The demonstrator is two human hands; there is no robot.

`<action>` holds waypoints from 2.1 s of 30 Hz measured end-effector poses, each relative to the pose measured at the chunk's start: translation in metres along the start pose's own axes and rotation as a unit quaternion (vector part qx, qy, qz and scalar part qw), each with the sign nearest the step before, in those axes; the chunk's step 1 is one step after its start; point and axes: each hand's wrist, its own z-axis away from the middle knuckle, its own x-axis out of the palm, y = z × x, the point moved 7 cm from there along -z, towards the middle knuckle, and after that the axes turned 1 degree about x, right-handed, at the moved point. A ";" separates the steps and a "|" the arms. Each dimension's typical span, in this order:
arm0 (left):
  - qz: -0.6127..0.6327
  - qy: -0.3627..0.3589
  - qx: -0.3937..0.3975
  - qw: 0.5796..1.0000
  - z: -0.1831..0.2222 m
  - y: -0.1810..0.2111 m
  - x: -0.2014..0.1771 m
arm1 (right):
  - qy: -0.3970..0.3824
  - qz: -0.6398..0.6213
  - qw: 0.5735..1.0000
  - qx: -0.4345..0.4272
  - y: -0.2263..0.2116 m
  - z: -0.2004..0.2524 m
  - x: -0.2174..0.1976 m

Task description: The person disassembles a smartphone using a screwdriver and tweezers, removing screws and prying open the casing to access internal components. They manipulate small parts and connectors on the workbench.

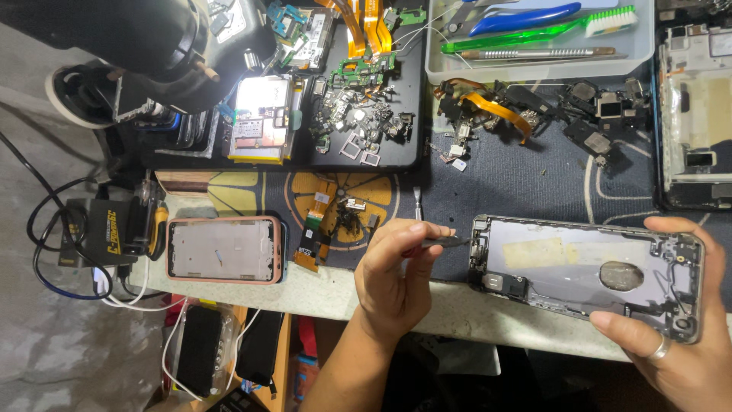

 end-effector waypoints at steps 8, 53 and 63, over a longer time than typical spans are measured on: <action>-0.004 0.002 0.013 1.000 0.000 0.001 0.000 | -0.010 0.002 1.000 -0.004 -0.001 -0.001 0.001; -0.065 0.028 0.051 0.996 -0.002 0.013 0.004 | 0.004 -0.028 1.000 0.001 0.000 0.002 0.001; -0.062 0.027 0.056 0.996 -0.001 0.012 0.005 | 0.001 -0.034 0.999 0.004 0.002 0.003 0.000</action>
